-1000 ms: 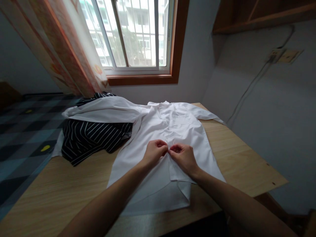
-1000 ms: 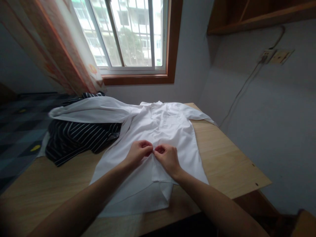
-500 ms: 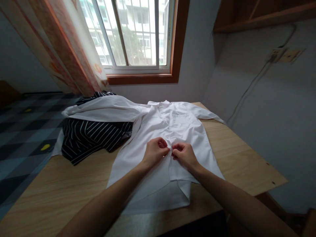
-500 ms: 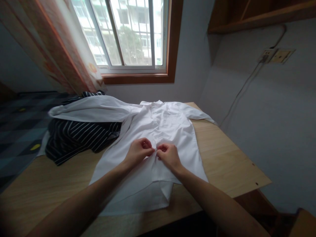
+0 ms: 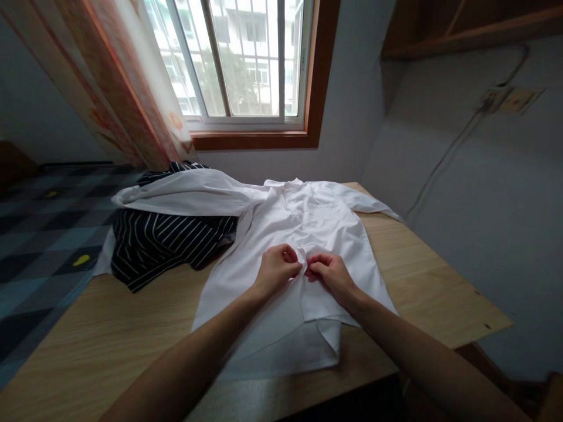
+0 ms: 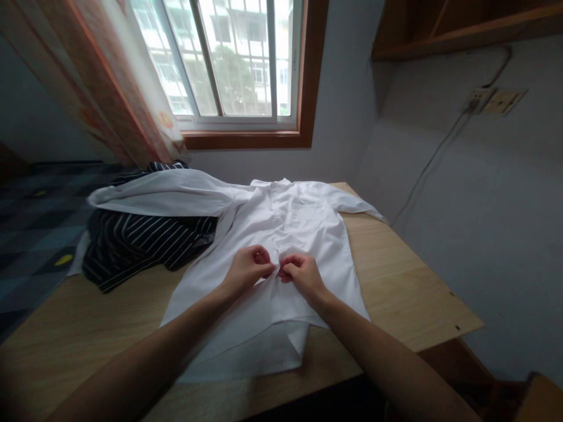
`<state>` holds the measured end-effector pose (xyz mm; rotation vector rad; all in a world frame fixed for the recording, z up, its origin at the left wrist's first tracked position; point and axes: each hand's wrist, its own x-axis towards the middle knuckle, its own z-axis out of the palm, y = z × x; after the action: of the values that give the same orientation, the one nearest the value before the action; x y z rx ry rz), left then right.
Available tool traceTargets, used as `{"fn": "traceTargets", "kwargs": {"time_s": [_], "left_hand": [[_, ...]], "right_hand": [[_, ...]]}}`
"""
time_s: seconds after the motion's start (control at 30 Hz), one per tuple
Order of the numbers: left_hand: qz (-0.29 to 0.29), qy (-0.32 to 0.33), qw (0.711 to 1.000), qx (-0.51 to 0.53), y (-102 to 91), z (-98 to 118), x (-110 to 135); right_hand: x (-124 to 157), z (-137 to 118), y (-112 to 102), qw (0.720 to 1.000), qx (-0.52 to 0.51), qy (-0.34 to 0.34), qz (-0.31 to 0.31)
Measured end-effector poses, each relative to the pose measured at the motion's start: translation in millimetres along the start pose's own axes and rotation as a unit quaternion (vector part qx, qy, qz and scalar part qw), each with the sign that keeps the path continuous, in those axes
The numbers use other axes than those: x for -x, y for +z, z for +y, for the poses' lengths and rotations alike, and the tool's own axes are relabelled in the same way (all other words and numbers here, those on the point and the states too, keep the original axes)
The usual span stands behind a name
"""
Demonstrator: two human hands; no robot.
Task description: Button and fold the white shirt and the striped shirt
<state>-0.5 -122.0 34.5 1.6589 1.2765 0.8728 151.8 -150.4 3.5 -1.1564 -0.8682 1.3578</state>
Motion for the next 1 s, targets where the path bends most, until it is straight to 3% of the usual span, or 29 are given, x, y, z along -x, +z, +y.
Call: {"fn": "traceTargets", "kwargs": {"time_s": [0.23, 0.53, 0.67, 0.83, 1.0], "left_hand": [[0.025, 0.037, 0.997, -0.063, -2.0, 0.1, -0.5], [0.010, 0.075, 0.995, -0.065, -0.6, -3.0, -1.4], [0.000, 0.076, 0.996, -0.046, 1.1, -5.8, -1.6], [0.006, 0.054, 0.998, -0.015, 4.2, -3.1, 1.9], [0.012, 0.024, 1.000, 0.001, 6.9, 0.5, 4.8]], "right_hand": [[0.0, 1.2, -1.4, 1.000, 0.000, 0.001, -0.010], [-2.6, 7.7, -2.3, 1.000, 0.009, -0.021, -0.004], [-2.6, 13.6, -5.1, 0.991, 0.097, -0.094, -0.001], [7.0, 7.3, -0.2, 0.951, 0.238, -0.194, 0.021], [14.9, 1.0, 7.0, 0.920, 0.298, -0.251, 0.046]]}}
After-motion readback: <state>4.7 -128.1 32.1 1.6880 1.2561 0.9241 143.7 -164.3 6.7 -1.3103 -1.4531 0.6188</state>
